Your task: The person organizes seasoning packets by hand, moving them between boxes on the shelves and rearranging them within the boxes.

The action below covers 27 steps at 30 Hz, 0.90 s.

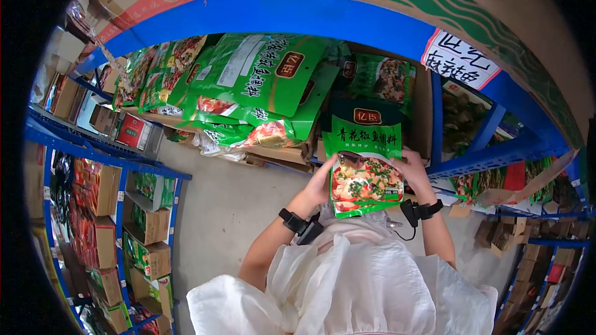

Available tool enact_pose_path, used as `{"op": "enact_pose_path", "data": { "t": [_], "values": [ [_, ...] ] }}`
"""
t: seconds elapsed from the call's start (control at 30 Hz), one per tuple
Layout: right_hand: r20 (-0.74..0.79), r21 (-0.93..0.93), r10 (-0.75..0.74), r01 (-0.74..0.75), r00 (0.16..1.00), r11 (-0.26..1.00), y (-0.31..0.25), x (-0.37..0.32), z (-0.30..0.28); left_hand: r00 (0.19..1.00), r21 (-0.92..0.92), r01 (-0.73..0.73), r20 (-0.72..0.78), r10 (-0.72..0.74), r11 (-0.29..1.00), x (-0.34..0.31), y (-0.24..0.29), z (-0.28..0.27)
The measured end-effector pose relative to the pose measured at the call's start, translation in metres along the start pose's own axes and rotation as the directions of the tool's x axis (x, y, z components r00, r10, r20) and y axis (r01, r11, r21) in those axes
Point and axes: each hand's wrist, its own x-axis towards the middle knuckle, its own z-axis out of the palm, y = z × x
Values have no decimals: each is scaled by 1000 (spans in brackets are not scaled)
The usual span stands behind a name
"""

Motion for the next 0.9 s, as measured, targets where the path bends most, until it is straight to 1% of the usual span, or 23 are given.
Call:
{"op": "enact_pose_path", "data": {
  "t": [0.03, 0.07, 0.17, 0.2, 0.3, 0.33, 0.4, 0.43, 0.47, 0.5, 0.57, 0.6, 0.63, 0.67, 0.7, 0.77, 0.8, 0.87, 0.9],
  "values": [
    [39, -25, -5, 6, 999, 1000, -1, 2, -3, 1000, 34, 1, -14, 0, 999, 0, 1, 4],
    [77, -48, -10, 13, 997, 999, -3, 5, -5, 997, 35, 13, -71, -10, 999, -2, 2, 11],
    [226, -139, -21, 54, 974, 989, -10, 14, -17, 996, 120, 41, -90, -31, 992, -1, 0, 19],
    [279, -172, -21, 71, 960, 983, -11, 18, -19, 992, 108, 30, -123, -17, 994, -1, -1, 23],
    [338, -298, -230, 335, 913, 894, -8, 31, -21, 994, 39, 58, -97, -54, 998, 1, 0, 25],
    [338, -335, -246, 361, 908, 870, -10, 33, -21, 993, 37, 60, -107, -56, 997, 4, 0, 23],
    [340, -408, -283, 412, 897, 815, -16, 38, -18, 989, 162, -19, -142, 42, 987, 5, -4, 21],
    [322, -496, -192, 338, 927, 800, -32, 39, -17, 983, 223, -58, -155, 95, 973, 5, -6, 19],
    [296, -578, -101, 262, 950, 772, -56, 36, -18, 986, 198, -68, -138, 97, 978, 14, -10, 3],
    [262, -654, -11, 186, 965, 733, -73, 37, -20, 982, 217, -82, -148, 115, 973, 12, -9, 6],
    [143, -672, -164, 218, 976, 708, -86, 51, -29, 974, 251, -105, -169, 150, 962, 4, -8, 15],
    [120, -699, -170, 205, 978, 685, -100, 62, -35, 972, 257, -106, -175, 154, 961, 3, -8, 14],
    [88, -651, -232, 232, 969, 723, -88, 83, -45, 970, 262, -109, -181, 160, 959, 2, -9, 14],
    [75, -651, -193, 194, 978, 734, -95, 99, -50, 968, 268, -114, -186, 167, 957, 0, -9, 13],
    [43, -655, -206, 184, 978, 733, -86, 127, -56, 967, 286, -114, -189, 173, 951, -2, -8, 13],
    [-43, -745, -322, 185, 946, 641, -66, 176, -61, 963, 318, -118, -196, 186, 941, -8, -9, 16],
    [-86, -786, -377, 170, 922, 594, -57, 201, -63, 963, 207, -72, -241, 122, 976, -10, -12, 15],
    [-180, -800, -505, 173, 844, 574, 37, 262, -77, 967, 155, -60, -237, 96, 986, -10, -16, 10],
    [-159, -739, -507, 238, 847, 630, 97, 297, -85, 969, 129, -56, -232, 85, 990, -9, -18, 5]
  ]
}}
